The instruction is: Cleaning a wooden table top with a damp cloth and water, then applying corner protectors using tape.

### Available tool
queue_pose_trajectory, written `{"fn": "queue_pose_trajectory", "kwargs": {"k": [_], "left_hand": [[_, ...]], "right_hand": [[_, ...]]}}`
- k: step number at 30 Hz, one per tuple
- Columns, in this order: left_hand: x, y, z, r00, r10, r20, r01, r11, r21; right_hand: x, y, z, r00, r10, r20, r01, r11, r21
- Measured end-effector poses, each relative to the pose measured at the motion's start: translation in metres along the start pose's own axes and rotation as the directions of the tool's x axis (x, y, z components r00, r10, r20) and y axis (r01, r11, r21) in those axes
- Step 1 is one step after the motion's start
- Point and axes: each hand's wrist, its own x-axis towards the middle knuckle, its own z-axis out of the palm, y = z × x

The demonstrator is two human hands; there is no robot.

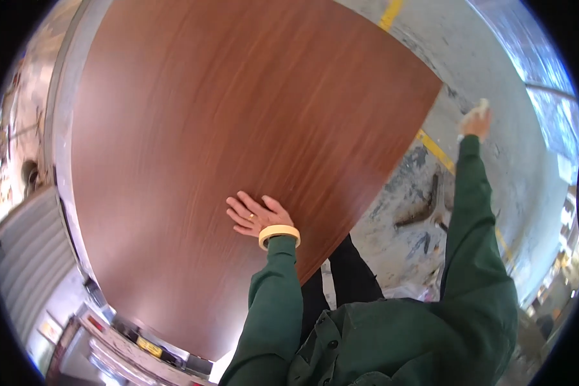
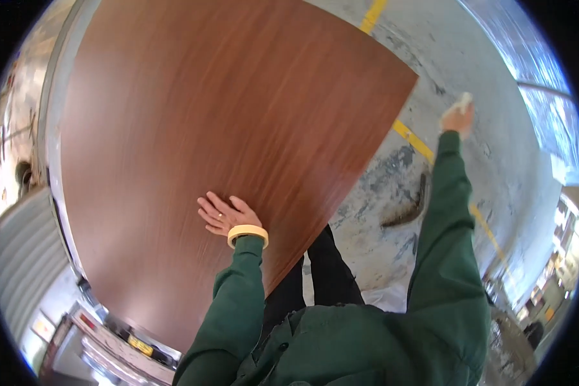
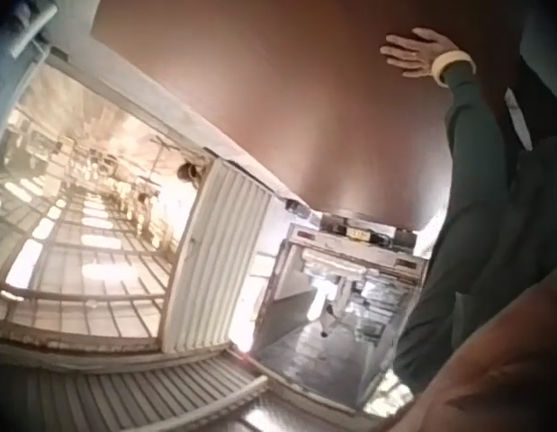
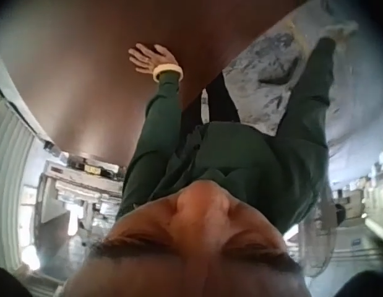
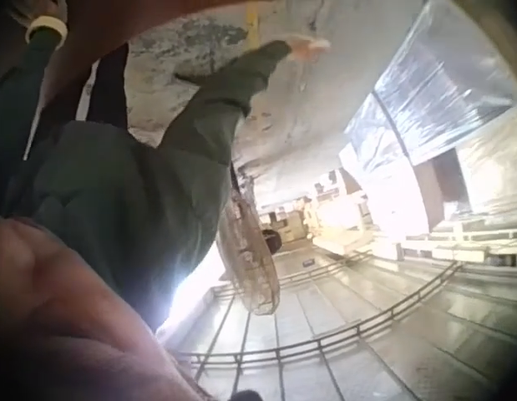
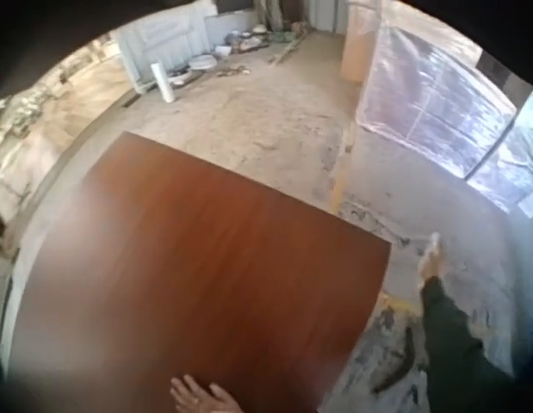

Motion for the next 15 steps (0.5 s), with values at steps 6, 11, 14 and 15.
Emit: {"fn": "queue_pose_trajectory", "kwargs": {"k": [6,11,14,15], "left_hand": [[0.022,-0.045,-0.019,0.999,-0.03,-0.046,0.037,0.987,0.159],[0.02,-0.044,-0.021,0.999,-0.039,0.022,0.039,0.999,-0.031],[0.021,-0.064,-0.03,0.999,-0.014,0.049,0.02,0.992,-0.122],[0.018,-0.073,-0.035,0.994,0.084,0.066,-0.072,0.985,-0.159]], "right_hand": [[0.045,-0.255,-0.152,0.947,-0.068,0.313,-0.171,0.718,0.675],[0.045,-0.364,-0.192,0.959,-0.23,0.166,0.064,0.747,0.662],[0.026,-0.419,-0.246,0.935,-0.307,0.178,0.105,0.717,0.689],[0.017,-0.433,-0.26,0.924,-0.353,0.146,0.153,0.694,0.703]]}}
